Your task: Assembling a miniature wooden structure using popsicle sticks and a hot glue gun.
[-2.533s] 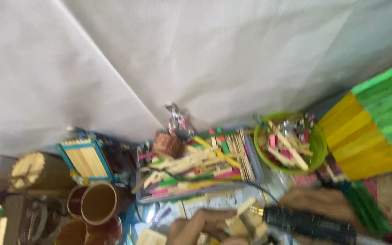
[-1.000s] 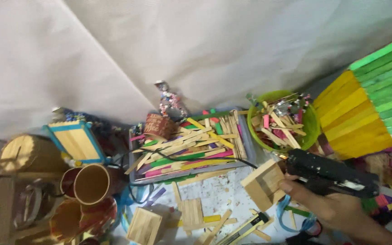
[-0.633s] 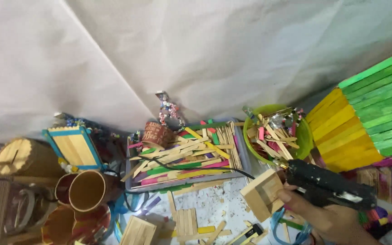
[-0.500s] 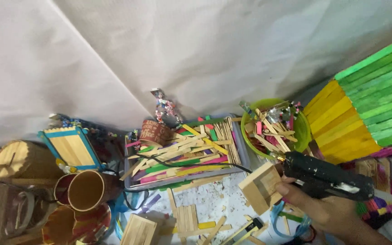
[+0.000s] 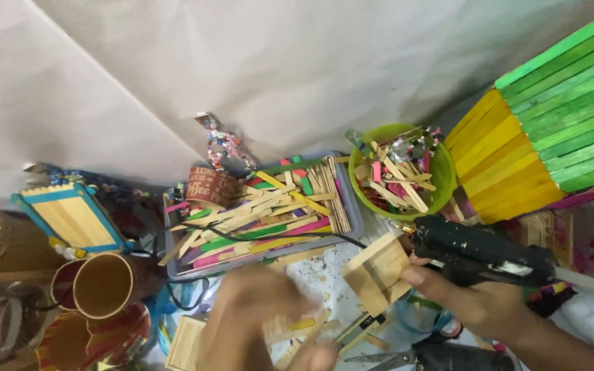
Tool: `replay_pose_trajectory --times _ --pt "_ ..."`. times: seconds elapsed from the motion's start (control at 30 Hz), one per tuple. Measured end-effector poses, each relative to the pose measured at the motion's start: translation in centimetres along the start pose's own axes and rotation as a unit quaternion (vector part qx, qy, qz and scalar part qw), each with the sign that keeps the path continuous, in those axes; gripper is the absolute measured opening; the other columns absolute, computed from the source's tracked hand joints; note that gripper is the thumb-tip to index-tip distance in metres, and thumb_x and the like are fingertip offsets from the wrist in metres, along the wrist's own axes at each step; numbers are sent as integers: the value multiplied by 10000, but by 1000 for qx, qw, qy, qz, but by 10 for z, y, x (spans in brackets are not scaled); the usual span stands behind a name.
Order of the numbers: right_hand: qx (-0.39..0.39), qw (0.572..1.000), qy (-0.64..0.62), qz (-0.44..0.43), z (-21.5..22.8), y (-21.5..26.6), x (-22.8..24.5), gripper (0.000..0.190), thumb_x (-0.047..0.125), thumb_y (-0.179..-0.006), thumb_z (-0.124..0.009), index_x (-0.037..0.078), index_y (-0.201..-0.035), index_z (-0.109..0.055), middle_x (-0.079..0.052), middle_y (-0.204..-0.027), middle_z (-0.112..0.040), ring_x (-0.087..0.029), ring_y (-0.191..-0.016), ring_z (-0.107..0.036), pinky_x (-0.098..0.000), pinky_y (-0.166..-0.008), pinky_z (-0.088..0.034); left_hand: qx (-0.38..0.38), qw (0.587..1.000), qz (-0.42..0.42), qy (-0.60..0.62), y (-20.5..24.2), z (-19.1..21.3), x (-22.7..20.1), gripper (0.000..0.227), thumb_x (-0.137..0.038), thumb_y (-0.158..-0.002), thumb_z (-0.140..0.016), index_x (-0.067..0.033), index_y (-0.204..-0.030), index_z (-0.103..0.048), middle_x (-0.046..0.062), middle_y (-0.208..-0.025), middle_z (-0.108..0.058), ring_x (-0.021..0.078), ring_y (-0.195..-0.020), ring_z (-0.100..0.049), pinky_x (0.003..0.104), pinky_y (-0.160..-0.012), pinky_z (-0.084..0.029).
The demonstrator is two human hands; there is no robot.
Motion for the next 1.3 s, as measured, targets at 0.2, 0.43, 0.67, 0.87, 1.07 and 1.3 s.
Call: replay_pose_trajectory --times 0.2,0.43,0.67,0.87,1.07,1.3 --pt "57 994 35 87 -27 -4 35 97 185 -775 -829 90 -789 -831 -19 -850 -844 -123 -822 -792 -318 -831 -675 204 956 198 78 -36 -47 47 613 -468 -903 -665 -155 -1408 -514 80 -1191 -730 136 -922 -775 288 -781 -626" --pt "105 949 189 230 -43 -1 92 248 326 -892 -652 144 -784 -781 -54 -1059 -733 -164 -963 -743 -313 -872 -522 173 956 236 30 -35 -22 66 472 -291 -893 -719 -191 -1348 -644 -26 -813 -901 -48 -683 -629 183 -371 -454" --pt "169 931 127 296 -65 17 115 238 274 -872 -666 40 -878 -709 -84 -896 -768 -188 -709 -784 -291 -661 -602 184 970 160 14 -36 -19 50 452 -285 -889 -750 -163 -1311 -644 6 -847 -898 -77 -842 -638 157 -507 -615" --pt "210 901 192 327 -68 20 112 182 258 -863 -643 92 -909 -701 -2 -829 -741 -138 -646 -734 -246 -537 -539 212 957 191 50 -31 -28 48 461 -256 -898 -720 -148 -1335 -619 47 -981 -880 0 -1001 -736 252 -679 -790" --pt "213 900 205 319 -67 18 108 154 240 -833 -658 96 -858 -706 5 -795 -745 -161 -650 -734 -282 -536 -541 224 964 138 41 -34 -27 39 455 -289 -939 -684 -125 -1355 -600 60 -986 -872 98 -1004 -805 316 -852 -745" --pt "215 890 232 329 -72 20 104 176 283 -854 -624 126 -827 -698 29 -780 -739 -133 -625 -720 -266 -539 -516 226 968 111 -9 -33 -23 34 441 -326 -943 -691 -184 -1351 -600 -7 -977 -879 63 -924 -856 223 -803 -655"
Point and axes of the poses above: each hand's wrist, its own y-axis away from the middle knuckle, its own z-axis out of the back of the hand, x = y × z, the point moved 10 cm from there along -y, towards the middle knuckle
